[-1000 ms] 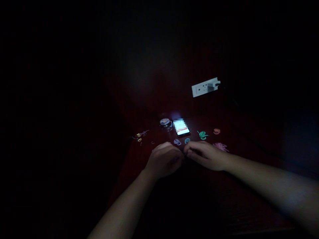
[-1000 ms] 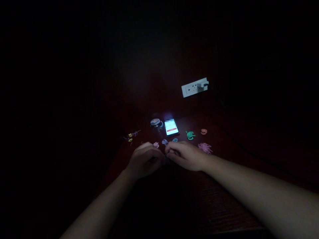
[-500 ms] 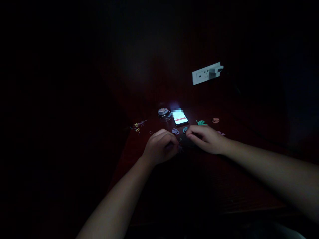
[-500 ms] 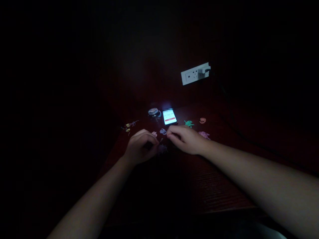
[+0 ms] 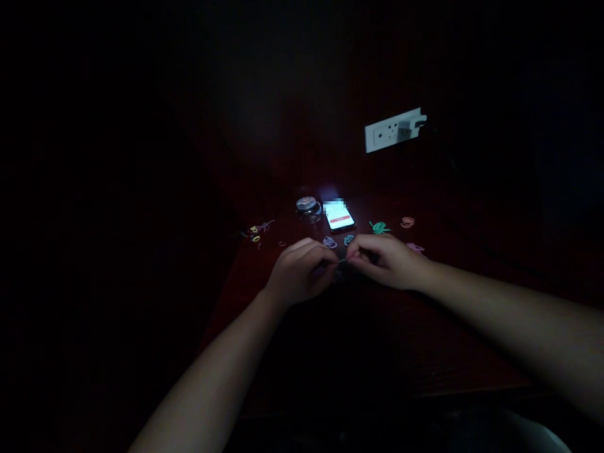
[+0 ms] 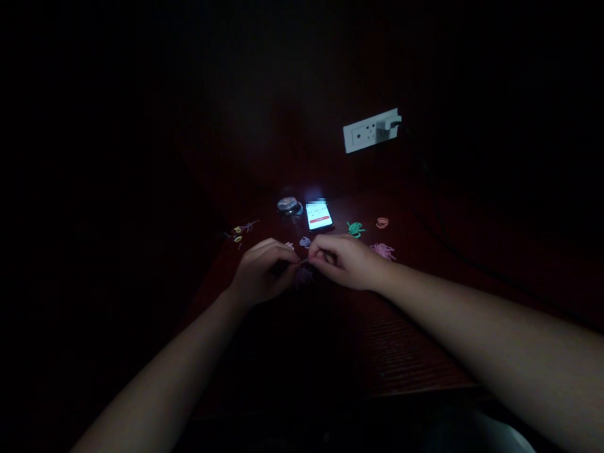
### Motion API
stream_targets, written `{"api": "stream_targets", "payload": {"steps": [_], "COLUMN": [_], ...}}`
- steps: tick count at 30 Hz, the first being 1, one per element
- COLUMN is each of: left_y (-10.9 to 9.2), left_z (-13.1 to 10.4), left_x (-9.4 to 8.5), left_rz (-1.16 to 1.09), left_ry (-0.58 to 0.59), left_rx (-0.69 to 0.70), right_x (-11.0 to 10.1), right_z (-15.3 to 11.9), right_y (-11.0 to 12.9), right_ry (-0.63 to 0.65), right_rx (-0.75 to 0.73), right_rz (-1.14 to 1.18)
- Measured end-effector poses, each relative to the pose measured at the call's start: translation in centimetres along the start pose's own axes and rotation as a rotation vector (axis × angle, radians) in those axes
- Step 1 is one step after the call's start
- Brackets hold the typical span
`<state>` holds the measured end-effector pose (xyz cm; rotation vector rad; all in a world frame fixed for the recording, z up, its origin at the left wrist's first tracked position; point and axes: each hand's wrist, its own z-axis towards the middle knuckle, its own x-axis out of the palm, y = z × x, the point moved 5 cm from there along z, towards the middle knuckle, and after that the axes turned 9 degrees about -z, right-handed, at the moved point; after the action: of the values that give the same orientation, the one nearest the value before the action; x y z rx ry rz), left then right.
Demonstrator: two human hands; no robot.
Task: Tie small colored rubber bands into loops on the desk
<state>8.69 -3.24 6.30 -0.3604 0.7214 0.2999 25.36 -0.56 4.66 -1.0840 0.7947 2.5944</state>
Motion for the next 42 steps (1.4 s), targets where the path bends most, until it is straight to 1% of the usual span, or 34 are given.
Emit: {"api": "stream_targets", "payload": {"steps": [5,9,16,23,27,29,33,38,40,42], "left_y": [0.3,0.4,0.1,0.0,0.0,-0.2,-0.5,-0.3,0.1,0.7], "left_z": [-0.1,-0.1,0.2,-0.3,-0.8,-1.0,-1.0,-1.0,-1.1,-1.3], "left_x": [0.2,0.2,0.2,-0.3,-0.1,0.0,0.1,0.1,-0.1,-0.5], "left_rz": [0.026,0.038,0.054,0.0,-0.006,0.003,0.028,0.044,0.044,0.055], "left_ry": [0.016,0.025,0.051,-0.011,0.029,0.044,0.038,0.047,0.028,-0.023], "left_rx": [-0.039,-0.042,-0.048,-0.004,-0.027,-0.028,-0.024,-0.049,-0.051,-0.067], "right_x": [0.0,0.0,0.1,0.4,0.8,1.0,1.3,1.2,1.1,1.0], "right_z": [-0.1,-0.1,-0.1,0.0,0.0,0.1,0.2,0.4,0.4,0.4], "right_y": [0.1,0.1,0.1,0.7,0.7,0.5,0.4,0.5,0.4,0.1], "right_ry": [-0.001,0.0,0.024,0.044,0.041,0.042,0.049,0.036,0.018,-0.004], "right_rx": [-0.009,-0.022,-0.002,-0.082,-0.103,-0.095,-0.067,-0.034,-0.019,0.002], "right_rz": [-0.006,-0.014,-0.01,-0.042,-0.064,-0.078,-0.102,-0.06,-0.034,-0.025]}}
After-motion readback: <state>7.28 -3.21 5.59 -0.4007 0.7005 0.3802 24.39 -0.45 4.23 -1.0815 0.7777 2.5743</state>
